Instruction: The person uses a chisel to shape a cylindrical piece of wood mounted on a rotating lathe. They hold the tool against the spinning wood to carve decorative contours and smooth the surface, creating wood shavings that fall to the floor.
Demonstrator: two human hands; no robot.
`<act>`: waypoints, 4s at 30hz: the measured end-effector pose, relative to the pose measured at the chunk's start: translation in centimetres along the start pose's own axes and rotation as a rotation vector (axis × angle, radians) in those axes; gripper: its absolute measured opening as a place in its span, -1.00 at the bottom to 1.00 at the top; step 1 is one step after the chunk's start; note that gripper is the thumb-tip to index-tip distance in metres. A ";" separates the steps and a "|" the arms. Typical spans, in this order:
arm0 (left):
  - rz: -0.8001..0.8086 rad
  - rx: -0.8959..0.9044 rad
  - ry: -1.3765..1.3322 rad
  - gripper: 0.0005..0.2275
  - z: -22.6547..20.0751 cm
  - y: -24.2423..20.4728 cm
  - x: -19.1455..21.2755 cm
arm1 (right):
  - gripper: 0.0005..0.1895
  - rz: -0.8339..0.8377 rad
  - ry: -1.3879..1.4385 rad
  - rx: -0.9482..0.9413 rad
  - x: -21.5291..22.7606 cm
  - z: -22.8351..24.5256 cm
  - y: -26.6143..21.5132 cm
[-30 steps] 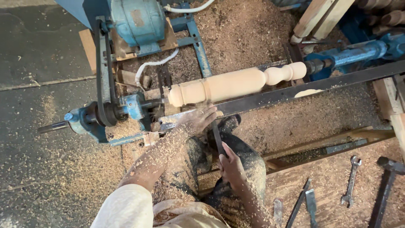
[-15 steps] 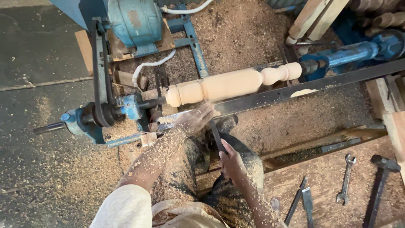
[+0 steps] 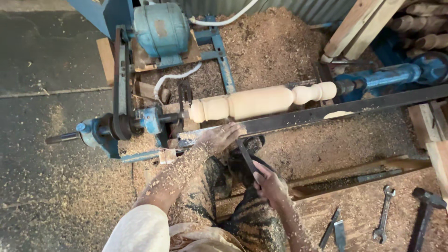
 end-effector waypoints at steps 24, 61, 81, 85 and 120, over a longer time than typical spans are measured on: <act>0.139 0.316 -0.281 -0.62 2.3 2.9 6.3 | -0.45 0.085 0.350 0.136 -7.5 -0.1 -1.3; -0.487 0.021 0.134 -0.64 0.4 0.7 5.2 | -0.46 0.111 0.430 0.118 -9.1 -0.9 -1.4; 0.014 0.107 0.000 -0.66 1.1 2.2 6.7 | -0.47 0.033 0.563 0.107 -12.3 -0.7 -1.2; 0.018 0.169 -0.056 -0.70 1.6 1.9 6.3 | -0.47 0.035 0.586 0.124 -13.0 -0.3 -1.4; 0.077 0.304 -0.213 -0.64 -3.5 -0.8 10.6 | -0.47 -0.265 0.232 0.329 -8.2 -4.8 -1.9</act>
Point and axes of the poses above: each hand's wrist, its own y-axis towards the middle knuckle, its own x-axis out of the back of the hand, z = x × y, the point moved 8 cm from there along y, towards the middle knuckle, and after that the axes turned 10 degrees about -x, right-handed, at the moved point
